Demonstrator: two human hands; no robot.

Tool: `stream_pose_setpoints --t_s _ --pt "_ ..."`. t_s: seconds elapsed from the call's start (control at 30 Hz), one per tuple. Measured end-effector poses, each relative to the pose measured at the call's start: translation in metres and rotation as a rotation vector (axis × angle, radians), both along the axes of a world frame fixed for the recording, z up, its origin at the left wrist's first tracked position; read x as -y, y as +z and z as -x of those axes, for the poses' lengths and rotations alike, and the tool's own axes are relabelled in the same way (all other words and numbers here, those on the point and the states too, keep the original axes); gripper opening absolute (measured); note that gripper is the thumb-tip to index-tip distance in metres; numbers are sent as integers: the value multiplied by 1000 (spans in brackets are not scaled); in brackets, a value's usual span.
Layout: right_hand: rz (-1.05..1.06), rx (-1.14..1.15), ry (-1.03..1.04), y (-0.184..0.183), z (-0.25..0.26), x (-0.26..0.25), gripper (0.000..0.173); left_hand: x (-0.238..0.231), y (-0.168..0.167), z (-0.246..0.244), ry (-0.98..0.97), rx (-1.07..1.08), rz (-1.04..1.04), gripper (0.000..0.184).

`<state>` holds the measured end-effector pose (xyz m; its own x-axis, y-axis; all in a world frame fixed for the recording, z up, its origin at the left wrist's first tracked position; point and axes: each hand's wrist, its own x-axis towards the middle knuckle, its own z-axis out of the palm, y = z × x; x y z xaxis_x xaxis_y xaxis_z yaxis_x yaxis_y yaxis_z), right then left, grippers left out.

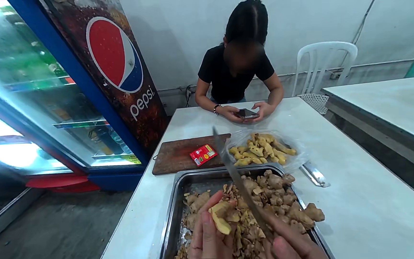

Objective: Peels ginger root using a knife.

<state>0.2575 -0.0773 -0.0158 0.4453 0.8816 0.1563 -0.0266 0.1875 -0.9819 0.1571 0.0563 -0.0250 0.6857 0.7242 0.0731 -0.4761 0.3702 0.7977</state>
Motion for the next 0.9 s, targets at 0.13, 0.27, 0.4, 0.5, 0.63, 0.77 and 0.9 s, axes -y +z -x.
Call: stream_pose_setpoints --t_s 0.13,0.27,0.4,0.5,0.63,0.77,0.9 --pt "37 152 54 0 0 -2 66 -1 -1 2 -31 29 78 41" --pt "62 424 37 3 1 -1 66 -6 -5 9 -66 63 68 33" --pt "68 537 23 8 2 0 59 -9 11 8 -70 -22 88 41" --pt "53 531 27 9 2 0 57 -14 2 9 -123 24 66 42" --pt "23 469 97 10 -4 2 60 -24 0 7 -290 24 90 46" --pt "17 424 176 11 -9 2 63 -30 7 8 -383 -28 63 47" --pt "9 450 47 4 -5 0 56 -28 7 11 -352 -35 -18 41"
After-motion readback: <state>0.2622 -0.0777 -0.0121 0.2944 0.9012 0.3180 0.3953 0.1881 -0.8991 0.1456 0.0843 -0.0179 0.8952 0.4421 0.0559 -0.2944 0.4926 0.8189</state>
